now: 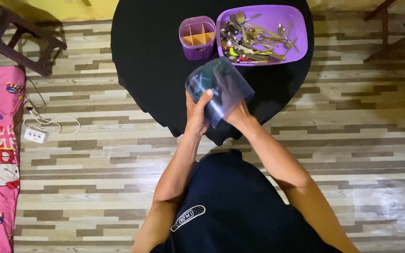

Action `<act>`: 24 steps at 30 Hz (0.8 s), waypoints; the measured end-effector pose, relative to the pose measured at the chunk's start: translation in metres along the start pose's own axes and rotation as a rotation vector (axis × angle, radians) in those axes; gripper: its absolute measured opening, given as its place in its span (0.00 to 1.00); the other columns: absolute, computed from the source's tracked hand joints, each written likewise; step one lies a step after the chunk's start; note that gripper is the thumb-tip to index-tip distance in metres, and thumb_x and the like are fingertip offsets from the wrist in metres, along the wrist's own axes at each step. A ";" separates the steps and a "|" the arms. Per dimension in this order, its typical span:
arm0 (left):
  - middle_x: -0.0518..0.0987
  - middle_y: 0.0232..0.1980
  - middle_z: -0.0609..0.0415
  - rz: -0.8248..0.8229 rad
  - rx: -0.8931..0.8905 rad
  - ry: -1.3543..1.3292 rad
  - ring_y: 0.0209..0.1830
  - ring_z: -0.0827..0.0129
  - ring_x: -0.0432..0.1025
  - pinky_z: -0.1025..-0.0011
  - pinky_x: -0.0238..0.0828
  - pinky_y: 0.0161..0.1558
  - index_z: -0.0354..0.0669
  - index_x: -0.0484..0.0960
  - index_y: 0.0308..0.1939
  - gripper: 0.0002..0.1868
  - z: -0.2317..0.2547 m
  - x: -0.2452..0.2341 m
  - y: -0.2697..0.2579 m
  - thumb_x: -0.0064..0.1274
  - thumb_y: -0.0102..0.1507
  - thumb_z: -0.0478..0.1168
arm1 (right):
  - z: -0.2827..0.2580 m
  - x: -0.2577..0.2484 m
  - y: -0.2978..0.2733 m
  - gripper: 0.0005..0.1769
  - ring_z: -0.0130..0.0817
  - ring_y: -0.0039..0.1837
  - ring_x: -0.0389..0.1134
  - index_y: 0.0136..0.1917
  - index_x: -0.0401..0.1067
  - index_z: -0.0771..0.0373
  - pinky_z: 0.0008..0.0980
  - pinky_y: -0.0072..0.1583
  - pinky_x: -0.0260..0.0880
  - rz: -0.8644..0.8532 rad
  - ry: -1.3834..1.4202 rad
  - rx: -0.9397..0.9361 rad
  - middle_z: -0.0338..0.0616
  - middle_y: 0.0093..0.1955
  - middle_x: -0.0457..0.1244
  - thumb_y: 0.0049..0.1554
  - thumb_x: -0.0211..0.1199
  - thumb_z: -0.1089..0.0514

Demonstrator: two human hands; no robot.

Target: The recorder is wiping and drying a plastic cutlery holder using a cloth.

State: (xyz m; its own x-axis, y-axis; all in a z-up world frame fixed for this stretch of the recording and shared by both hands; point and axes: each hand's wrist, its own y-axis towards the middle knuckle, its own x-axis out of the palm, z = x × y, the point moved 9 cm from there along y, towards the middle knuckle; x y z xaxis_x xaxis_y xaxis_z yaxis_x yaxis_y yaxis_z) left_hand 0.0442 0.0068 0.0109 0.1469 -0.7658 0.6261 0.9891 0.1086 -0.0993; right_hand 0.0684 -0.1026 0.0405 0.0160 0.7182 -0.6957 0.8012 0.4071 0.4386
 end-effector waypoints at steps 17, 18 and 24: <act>0.72 0.63 0.46 -0.081 -0.001 -0.005 0.63 0.60 0.69 0.60 0.69 0.64 0.42 0.60 0.72 0.44 0.006 -0.017 0.003 0.67 0.57 0.41 | -0.013 0.032 -0.005 0.36 0.63 0.70 0.62 0.76 0.59 0.67 0.54 0.69 0.62 0.035 -0.116 -0.122 0.61 0.71 0.61 0.59 0.61 0.50; 0.72 0.62 0.45 -0.075 -0.013 0.025 0.62 0.60 0.69 0.59 0.70 0.63 0.42 0.60 0.72 0.44 0.002 -0.022 0.005 0.67 0.56 0.41 | -0.015 0.039 -0.005 0.34 0.62 0.69 0.63 0.75 0.62 0.65 0.54 0.67 0.64 0.015 -0.182 -0.152 0.59 0.70 0.62 0.58 0.61 0.51; 0.71 0.63 0.44 -0.106 0.009 0.069 0.62 0.59 0.69 0.58 0.69 0.64 0.41 0.60 0.72 0.45 -0.009 -0.034 0.011 0.69 0.57 0.41 | 0.000 0.050 0.003 0.17 0.51 0.58 0.69 0.58 0.72 0.61 0.45 0.58 0.69 -0.009 0.113 0.025 0.49 0.54 0.68 0.58 0.64 0.53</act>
State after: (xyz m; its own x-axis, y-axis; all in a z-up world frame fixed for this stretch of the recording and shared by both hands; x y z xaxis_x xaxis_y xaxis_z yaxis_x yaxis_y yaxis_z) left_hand 0.0500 0.0286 -0.0185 0.0408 -0.8149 0.5782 0.9992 0.0303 -0.0279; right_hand 0.0721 -0.0653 0.0070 -0.0580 0.7742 -0.6303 0.8159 0.4006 0.4170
